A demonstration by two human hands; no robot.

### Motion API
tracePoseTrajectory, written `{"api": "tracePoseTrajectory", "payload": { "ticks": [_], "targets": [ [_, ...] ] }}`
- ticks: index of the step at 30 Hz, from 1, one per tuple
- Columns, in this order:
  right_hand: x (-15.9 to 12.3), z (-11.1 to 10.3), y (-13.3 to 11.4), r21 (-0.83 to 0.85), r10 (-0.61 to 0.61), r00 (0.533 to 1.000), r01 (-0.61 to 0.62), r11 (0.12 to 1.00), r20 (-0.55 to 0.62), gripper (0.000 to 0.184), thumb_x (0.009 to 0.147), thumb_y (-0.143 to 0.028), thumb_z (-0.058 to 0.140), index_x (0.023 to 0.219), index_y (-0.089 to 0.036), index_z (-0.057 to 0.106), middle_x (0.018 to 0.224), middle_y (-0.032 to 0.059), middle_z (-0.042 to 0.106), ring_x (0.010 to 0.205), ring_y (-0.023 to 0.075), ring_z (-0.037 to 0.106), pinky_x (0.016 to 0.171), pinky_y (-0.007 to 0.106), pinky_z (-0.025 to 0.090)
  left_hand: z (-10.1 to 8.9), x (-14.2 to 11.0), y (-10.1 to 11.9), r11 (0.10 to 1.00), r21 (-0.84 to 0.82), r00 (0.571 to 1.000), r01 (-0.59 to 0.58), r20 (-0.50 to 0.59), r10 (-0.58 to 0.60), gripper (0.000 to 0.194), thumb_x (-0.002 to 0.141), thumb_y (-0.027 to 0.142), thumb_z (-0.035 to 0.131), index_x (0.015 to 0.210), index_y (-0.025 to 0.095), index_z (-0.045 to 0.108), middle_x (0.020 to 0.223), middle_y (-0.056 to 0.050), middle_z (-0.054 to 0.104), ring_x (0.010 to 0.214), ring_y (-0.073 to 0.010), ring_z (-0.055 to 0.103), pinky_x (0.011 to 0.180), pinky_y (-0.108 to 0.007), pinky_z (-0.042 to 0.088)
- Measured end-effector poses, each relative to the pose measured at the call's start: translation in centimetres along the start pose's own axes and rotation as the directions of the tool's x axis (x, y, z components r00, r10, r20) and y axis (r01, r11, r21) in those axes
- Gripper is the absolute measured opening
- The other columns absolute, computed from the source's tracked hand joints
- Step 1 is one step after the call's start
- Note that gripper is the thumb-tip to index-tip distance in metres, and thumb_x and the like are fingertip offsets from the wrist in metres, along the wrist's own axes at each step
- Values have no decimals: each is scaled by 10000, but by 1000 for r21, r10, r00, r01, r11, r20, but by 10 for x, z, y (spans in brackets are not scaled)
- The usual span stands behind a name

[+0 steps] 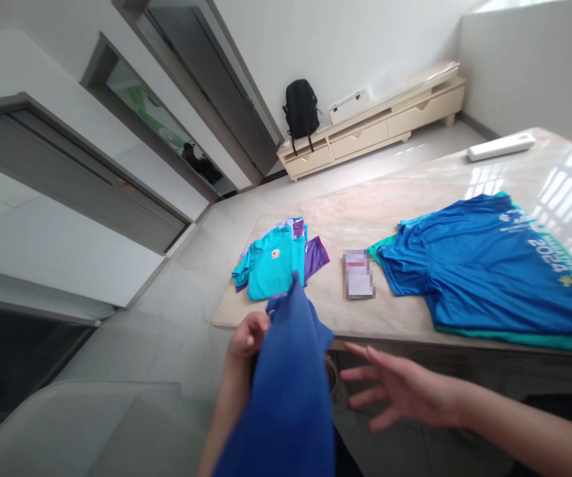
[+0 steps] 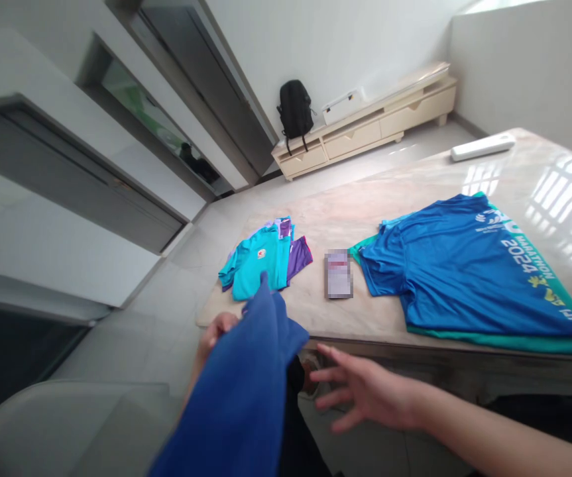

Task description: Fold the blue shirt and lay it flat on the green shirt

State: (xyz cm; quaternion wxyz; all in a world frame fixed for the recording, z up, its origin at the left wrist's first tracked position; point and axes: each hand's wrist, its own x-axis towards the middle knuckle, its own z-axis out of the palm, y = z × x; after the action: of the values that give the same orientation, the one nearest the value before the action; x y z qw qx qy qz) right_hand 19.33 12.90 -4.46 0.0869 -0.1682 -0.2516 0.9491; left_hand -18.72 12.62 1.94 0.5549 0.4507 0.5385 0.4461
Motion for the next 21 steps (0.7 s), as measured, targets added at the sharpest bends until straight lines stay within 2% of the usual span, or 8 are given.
{"api": "tracePoseTrajectory", "payload": {
  "ticks": [2, 3, 5, 7, 10, 14, 17, 21],
  "targets": [
    [4, 24, 37, 152, 99, 978, -128, 980, 184, 690, 903, -696, 525, 1417, -239, 574, 1450, 126, 606, 1335, 309, 574, 1086, 467, 460, 14, 2, 6, 999, -8, 994, 38, 101, -37, 588, 603, 680, 868, 819, 163, 690, 597, -46, 701, 529, -235, 684, 549, -333, 539],
    [5, 30, 53, 203, 111, 977, -148, 968, 182, 652, 888, -637, 583, 1377, -206, 601, 1388, 138, 654, 1325, 305, 587, 1120, 452, 433, 21, 5, 9, 999, -12, 989, 50, 139, -48, 561, 666, 648, 852, 879, 149, 707, 647, -67, 730, 556, -240, 699, 553, -324, 537],
    [7, 29, 74, 262, 127, 989, -141, 955, 70, 559, 806, -443, 714, 1298, -193, 623, 1220, 136, 746, 1213, 309, 671, 1121, 461, 437, 33, 12, 17, 997, -5, 980, 73, 188, -71, 465, 821, 540, 786, 1024, 127, 718, 828, -123, 783, 694, -245, 743, 626, -310, 547],
    [8, 20, 82, 281, 145, 987, -121, 952, -64, 566, 725, -325, 757, 1258, -208, 606, 1110, 118, 783, 1079, 316, 735, 1071, 499, 479, 41, 19, 23, 996, 16, 976, 89, 199, -90, 401, 905, 442, 736, 1132, 114, 704, 1006, -167, 787, 855, -246, 755, 746, -314, 553],
    [7, 9, 73, 290, 130, 983, -88, 953, -129, 589, 718, -354, 757, 1259, -190, 588, 1072, 122, 786, 1045, 318, 744, 1044, 502, 498, 46, 23, 26, 994, 38, 983, 98, 154, -103, 388, 947, 399, 695, 1213, 116, 681, 1135, -191, 763, 981, -256, 739, 880, -352, 538],
    [2, 7, 48, 253, 23, 980, 28, 967, -198, 480, 772, -316, 707, 1217, -154, 626, 1023, 119, 786, 999, 306, 749, 995, 473, 532, 42, 25, 24, 992, 55, 988, 116, 93, -121, 389, 968, 408, 661, 1234, 123, 667, 1170, -190, 749, 1014, -267, 729, 915, -376, 524],
    [2, 3, 40, 161, -13, 937, 74, 984, -349, 459, 805, -332, 688, 1221, -150, 619, 1004, 129, 784, 923, 299, 756, 887, 441, 577, 38, 27, 23, 987, 91, 989, 133, 59, -139, 405, 962, 424, 664, 1238, 128, 662, 1184, -186, 744, 1028, -266, 722, 929, -379, 517],
    [9, -11, 51, 99, 12, 879, 41, 994, -477, 568, 789, -376, 714, 1293, -169, 554, 965, 114, 782, 871, 306, 753, 797, 439, 598, 47, 30, 17, 972, 197, 991, 130, -8, -131, 453, 938, 463, 684, 1243, 129, 653, 1179, -182, 740, 1018, -255, 712, 897, -369, 528]
  ]
}}
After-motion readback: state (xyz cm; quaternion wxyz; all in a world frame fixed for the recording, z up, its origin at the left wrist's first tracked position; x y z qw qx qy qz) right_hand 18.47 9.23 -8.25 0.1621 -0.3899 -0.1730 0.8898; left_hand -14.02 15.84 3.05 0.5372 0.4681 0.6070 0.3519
